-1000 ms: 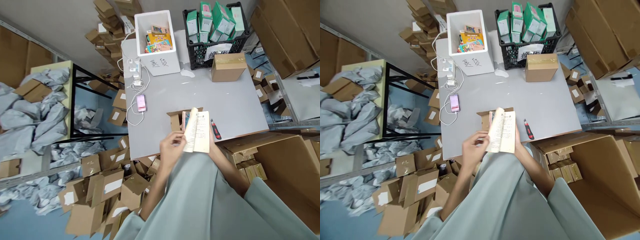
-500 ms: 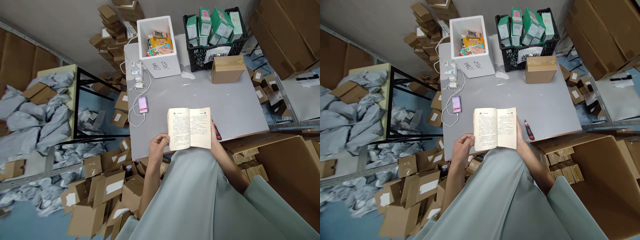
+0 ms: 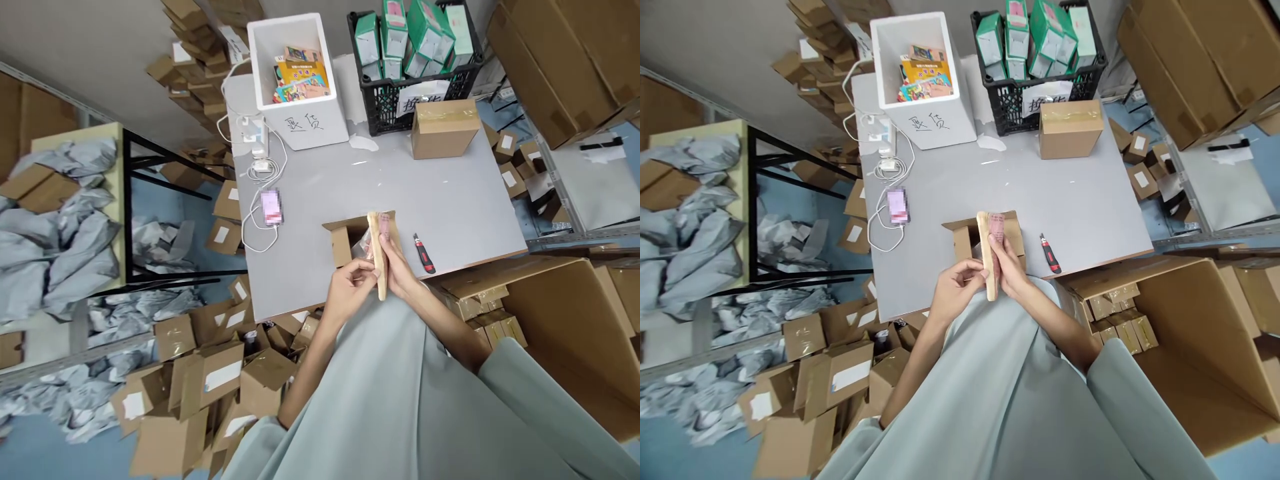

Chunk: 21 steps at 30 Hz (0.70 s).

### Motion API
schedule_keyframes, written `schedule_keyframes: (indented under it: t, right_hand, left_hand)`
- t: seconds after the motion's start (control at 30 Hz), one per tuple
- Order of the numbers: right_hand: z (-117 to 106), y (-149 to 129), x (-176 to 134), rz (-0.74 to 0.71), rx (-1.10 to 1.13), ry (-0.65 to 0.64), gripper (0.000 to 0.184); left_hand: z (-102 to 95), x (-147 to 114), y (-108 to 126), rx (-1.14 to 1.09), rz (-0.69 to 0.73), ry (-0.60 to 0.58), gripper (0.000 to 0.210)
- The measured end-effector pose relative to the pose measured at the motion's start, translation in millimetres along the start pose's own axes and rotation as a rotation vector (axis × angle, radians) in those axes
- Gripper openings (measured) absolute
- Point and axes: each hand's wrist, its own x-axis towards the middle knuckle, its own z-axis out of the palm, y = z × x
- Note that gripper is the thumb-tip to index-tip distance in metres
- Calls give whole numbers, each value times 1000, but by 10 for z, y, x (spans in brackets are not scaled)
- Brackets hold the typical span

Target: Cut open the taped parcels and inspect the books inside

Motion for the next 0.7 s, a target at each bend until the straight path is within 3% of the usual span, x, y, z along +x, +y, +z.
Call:
schedule_keyframes:
  t: [0.1,0.2,0.37,0.5,0.7]
  right_hand:
    - [-24,-13,3,47,44,-15,55]
    - [-51,-86,-3,154,131,-72,61]
    - [-188,-316,16,225,240,-97,63]
    - [-315,-368,65,237,243,-48,56]
    - [-329,-304,88,299,234,-17,43]
  left_hand:
    - [-23,54,-28,16,-31,-8,24]
    - [-121,126,-76,43,-63,86,25]
    - [-510,189,-150,-25,-130,270,27]
    - [-759,173,-188,-77,-166,363,28]
    - [-769,125,-244,-145,-169,386,26]
